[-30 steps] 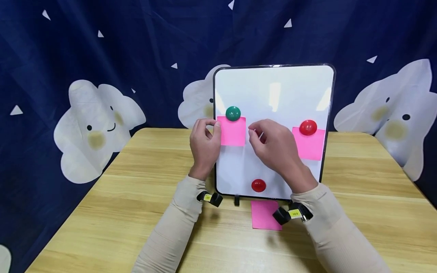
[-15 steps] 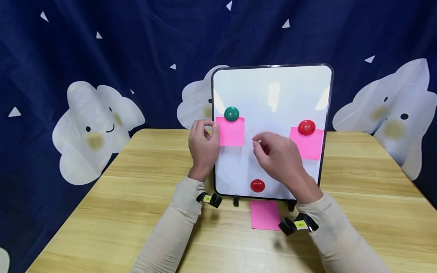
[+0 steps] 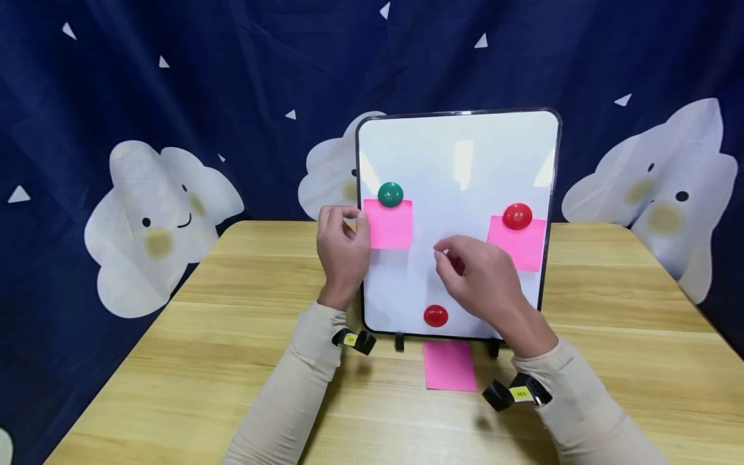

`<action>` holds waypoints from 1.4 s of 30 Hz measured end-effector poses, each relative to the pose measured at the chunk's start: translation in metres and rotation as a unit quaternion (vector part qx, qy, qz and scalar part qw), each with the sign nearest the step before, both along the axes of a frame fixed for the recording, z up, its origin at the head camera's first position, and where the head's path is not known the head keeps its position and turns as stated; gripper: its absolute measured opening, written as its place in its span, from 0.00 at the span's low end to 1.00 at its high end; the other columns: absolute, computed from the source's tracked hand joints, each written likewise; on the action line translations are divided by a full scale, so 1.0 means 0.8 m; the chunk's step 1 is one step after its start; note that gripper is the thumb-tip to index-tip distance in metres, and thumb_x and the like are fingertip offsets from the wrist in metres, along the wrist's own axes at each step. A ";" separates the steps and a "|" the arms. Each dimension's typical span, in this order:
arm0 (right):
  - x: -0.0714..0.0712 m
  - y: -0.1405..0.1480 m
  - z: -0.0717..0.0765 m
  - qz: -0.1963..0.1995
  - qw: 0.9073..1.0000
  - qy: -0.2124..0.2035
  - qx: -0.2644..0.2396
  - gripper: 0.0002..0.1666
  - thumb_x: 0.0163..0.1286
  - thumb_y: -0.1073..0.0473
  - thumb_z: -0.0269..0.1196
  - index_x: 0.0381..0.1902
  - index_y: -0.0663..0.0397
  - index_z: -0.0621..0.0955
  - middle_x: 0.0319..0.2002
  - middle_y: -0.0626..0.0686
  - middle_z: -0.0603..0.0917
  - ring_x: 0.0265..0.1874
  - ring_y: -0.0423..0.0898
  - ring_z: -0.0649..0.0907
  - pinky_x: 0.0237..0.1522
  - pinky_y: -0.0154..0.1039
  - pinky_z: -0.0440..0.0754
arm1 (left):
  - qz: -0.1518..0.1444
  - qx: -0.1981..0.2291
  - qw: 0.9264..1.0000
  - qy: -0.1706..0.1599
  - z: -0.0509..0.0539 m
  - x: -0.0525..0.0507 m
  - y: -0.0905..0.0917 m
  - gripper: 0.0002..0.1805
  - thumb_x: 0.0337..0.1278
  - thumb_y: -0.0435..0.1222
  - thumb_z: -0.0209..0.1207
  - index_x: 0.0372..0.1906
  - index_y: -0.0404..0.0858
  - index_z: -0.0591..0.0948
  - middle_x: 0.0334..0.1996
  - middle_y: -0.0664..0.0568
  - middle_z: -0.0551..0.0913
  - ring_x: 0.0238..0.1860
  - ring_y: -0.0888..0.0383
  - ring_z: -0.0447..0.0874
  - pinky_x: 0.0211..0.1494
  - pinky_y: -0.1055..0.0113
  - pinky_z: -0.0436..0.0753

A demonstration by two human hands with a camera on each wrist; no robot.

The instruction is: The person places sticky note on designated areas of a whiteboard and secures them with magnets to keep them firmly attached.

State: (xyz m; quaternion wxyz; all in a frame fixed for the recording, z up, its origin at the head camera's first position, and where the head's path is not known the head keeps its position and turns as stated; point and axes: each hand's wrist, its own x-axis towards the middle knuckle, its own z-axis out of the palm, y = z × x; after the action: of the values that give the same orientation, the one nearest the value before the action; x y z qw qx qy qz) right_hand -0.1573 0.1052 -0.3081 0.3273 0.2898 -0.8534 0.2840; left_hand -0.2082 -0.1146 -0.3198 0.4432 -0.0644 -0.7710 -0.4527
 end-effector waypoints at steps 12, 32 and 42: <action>0.015 0.018 -0.021 0.026 0.998 -0.043 0.025 0.05 0.62 0.63 0.67 0.36 0.54 0.87 0.20 0.41 0.76 0.19 0.36 0.72 0.22 0.36 0.72 | 0.013 -0.024 1.000 0.008 -0.009 0.015 -0.001 0.09 0.62 0.37 0.55 0.28 0.37 0.77 0.22 0.51 0.69 0.24 0.55 0.68 0.27 0.62 0.66; 0.035 0.032 -0.040 0.086 0.974 -0.182 0.105 0.04 0.64 0.61 0.68 0.37 0.47 0.87 0.26 0.35 0.79 0.25 0.36 0.75 0.30 0.35 0.76 | -0.051 -0.143 0.988 0.041 -0.043 0.044 0.005 0.18 0.65 0.36 0.55 0.16 0.40 0.71 0.12 0.56 0.65 0.15 0.60 0.63 0.18 0.66 0.61; 0.045 0.045 -0.043 0.098 0.960 -0.209 0.157 0.04 0.63 0.60 0.71 0.36 0.45 0.87 0.24 0.33 0.75 0.25 0.36 0.73 0.30 0.34 0.75 | -0.074 -0.199 0.976 0.056 -0.050 0.054 0.009 0.17 0.65 0.36 0.55 0.17 0.41 0.71 0.12 0.58 0.64 0.13 0.62 0.61 0.15 0.69 0.59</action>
State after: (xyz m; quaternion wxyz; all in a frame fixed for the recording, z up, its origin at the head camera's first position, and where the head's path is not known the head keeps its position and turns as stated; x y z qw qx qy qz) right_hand -0.1213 0.1410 -0.3426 0.0625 0.3538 -0.9041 0.2314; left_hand -0.1647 -0.1073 -0.3598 0.4294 -0.2334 -0.8126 -0.3175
